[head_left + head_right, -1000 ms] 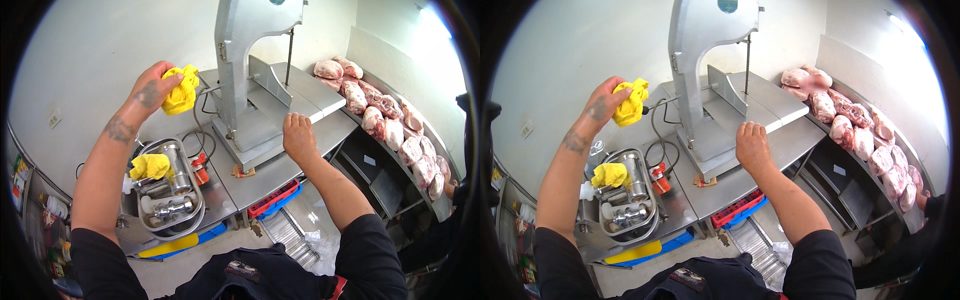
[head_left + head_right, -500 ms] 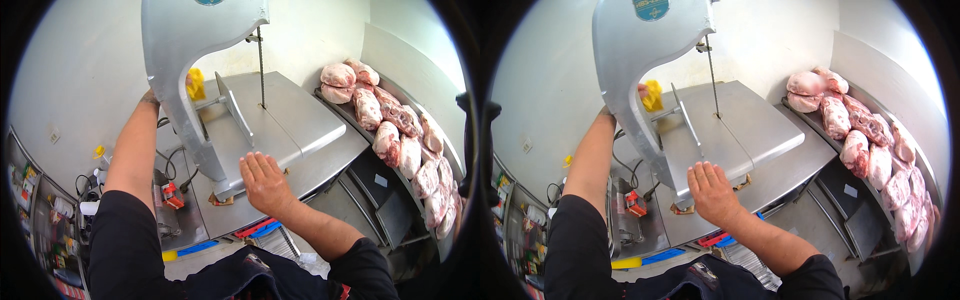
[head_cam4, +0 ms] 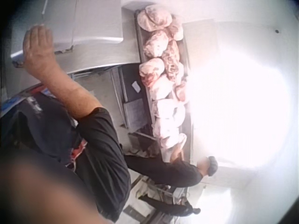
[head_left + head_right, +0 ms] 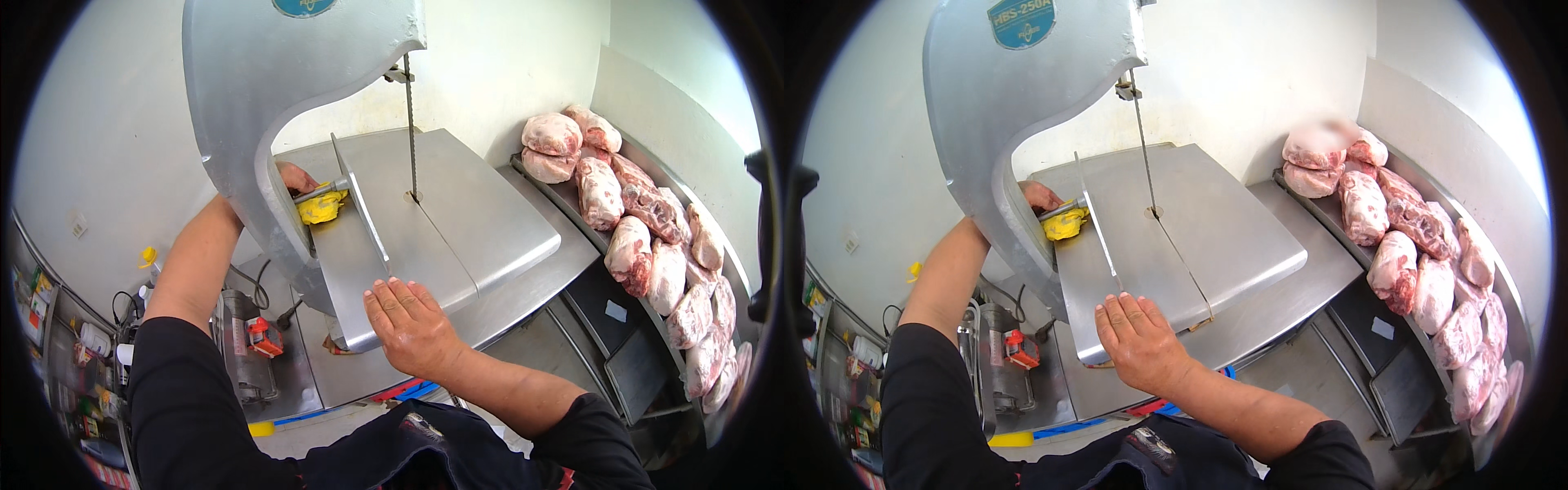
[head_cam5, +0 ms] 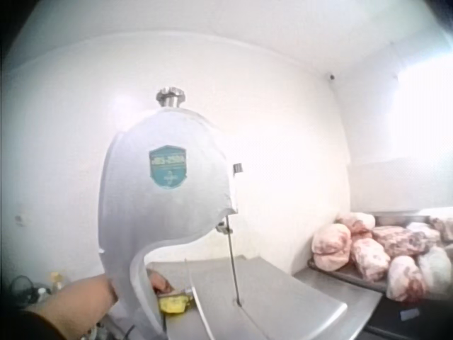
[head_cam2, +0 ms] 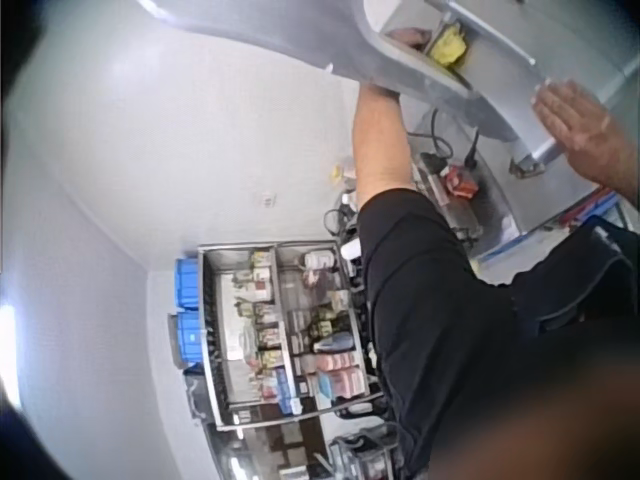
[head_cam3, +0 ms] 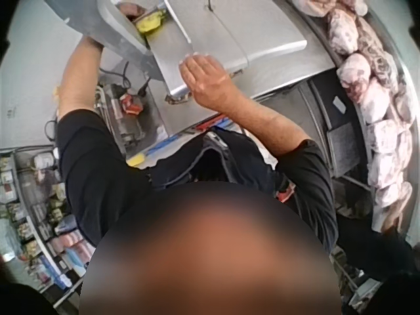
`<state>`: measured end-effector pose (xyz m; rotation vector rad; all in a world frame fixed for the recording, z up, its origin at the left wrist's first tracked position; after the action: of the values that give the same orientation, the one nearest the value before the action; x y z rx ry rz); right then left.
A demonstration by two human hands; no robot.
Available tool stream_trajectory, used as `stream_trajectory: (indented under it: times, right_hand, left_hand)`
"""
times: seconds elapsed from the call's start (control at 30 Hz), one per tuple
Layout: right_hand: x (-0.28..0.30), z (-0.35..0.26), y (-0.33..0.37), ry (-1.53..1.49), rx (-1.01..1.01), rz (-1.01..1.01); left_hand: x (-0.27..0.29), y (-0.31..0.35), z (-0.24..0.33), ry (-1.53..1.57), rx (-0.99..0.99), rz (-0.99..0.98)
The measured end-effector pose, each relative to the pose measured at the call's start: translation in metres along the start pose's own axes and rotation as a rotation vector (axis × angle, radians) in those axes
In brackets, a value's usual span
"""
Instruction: The person cleans a meat processing area. They wipe a stainless steel table and a bandsaw with a yellow cloth, then wash their hands and the cloth at a sink. The person also plugs in the bandsaw and adjusts its blade guard.
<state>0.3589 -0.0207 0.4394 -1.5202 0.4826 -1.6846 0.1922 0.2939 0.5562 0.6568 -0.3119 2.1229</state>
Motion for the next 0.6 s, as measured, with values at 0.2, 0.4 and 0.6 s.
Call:
stream_trajectory:
  times: [0.2,0.4,0.6]
  right_hand:
    - [-0.003,-0.001,0.0,-0.025,-0.03,0.044]
    - [0.002,-0.001,0.0,-0.028,-0.029,0.021]
    - [0.013,0.005,0.007,-0.19,0.005,-0.044]
  left_hand:
    - [-0.002,0.001,-0.024,0.202,0.064,0.132]
    - [0.008,0.014,-0.033,0.267,0.246,0.155]
    - [0.018,0.044,-0.04,0.747,-0.038,0.692]
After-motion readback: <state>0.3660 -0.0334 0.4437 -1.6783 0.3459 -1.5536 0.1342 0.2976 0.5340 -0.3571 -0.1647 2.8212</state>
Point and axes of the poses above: each hand's wrist, its own y-axis away from the middle knuckle, its own x-axis out of the back of the hand, z = x × y, the point moved 1 cm from there along -y, towards the middle knuckle, and after that the axes turned 12 degrees about y, right-handed, at the moved point
